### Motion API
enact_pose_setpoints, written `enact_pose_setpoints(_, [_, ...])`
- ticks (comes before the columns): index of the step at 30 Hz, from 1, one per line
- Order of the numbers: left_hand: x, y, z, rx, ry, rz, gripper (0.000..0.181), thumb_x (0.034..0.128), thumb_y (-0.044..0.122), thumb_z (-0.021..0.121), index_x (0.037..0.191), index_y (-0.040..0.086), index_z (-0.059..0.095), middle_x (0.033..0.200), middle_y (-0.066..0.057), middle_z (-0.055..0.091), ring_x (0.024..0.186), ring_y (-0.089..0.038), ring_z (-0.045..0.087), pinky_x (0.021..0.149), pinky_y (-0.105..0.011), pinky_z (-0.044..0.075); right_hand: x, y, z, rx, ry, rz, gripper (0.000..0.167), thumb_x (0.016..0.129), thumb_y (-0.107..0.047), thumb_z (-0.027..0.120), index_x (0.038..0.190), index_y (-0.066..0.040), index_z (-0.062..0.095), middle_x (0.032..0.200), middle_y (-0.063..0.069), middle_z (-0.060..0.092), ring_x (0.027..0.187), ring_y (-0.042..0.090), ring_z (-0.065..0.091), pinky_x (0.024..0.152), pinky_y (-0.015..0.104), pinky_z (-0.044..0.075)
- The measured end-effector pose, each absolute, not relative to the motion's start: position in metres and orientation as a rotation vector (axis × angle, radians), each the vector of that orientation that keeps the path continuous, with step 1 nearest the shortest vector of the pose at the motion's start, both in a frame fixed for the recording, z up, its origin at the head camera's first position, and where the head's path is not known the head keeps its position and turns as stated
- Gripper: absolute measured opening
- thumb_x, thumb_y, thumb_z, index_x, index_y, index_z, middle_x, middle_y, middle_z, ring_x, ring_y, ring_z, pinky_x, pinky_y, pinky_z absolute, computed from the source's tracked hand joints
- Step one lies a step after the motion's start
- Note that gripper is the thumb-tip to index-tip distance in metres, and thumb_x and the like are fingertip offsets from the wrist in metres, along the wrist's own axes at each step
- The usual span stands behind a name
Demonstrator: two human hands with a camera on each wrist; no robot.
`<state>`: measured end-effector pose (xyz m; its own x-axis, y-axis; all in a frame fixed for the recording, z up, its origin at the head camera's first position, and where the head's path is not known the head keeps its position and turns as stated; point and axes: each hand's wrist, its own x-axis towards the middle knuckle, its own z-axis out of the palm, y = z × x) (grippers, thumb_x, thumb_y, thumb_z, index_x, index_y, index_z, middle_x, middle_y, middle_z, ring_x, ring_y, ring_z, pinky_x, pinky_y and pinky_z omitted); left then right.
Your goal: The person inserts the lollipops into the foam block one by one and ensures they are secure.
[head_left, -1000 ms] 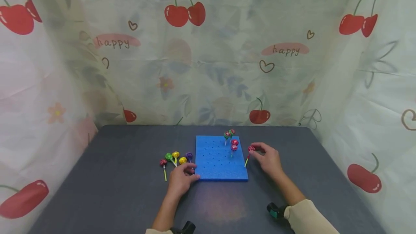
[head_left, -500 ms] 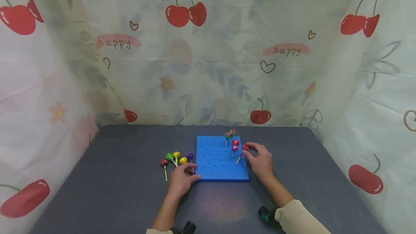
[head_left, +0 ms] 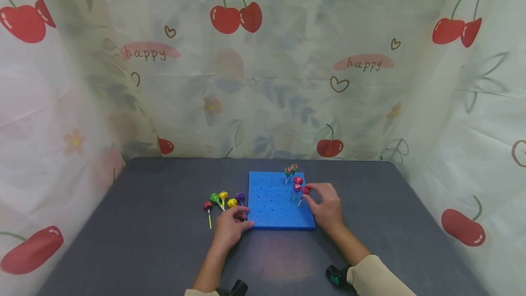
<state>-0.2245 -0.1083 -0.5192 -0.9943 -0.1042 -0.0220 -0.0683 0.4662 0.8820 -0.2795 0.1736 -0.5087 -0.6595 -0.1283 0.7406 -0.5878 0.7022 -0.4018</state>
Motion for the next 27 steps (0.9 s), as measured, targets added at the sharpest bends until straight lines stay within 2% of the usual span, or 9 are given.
enact_pose_setpoints(5, [-0.2245,-0.1087,-0.5199,0.152,-2.663,-1.596,0.029,0.0831,0.017,0.079,0.111,0.015,0.07,0.095,-0.001,0.065,0.08,-0.019,0.055,0.072,-0.034,0.049,-0.2801,0.1719,-0.5062,0.62,-2.198,0.804,0.034,0.076,-0.009,0.084,0.106,-0.007,0.07,0.101,0.006,0.069,0.097,0.024,0.058,0.082,0.047,0.048])
enact_pose_setpoints(27, [-0.223,-0.1076,-0.518,0.147,-2.651,-1.574,0.028,0.0823,0.015,0.079,0.109,0.014,0.07,0.093,-0.002,0.065,0.078,-0.018,0.056,0.069,-0.035,0.05,-0.2823,0.175,-0.5047,0.713,-2.195,0.769,0.036,0.072,-0.007,0.087,0.104,-0.01,0.072,0.099,0.003,0.07,0.095,0.021,0.057,0.08,0.044,0.048])
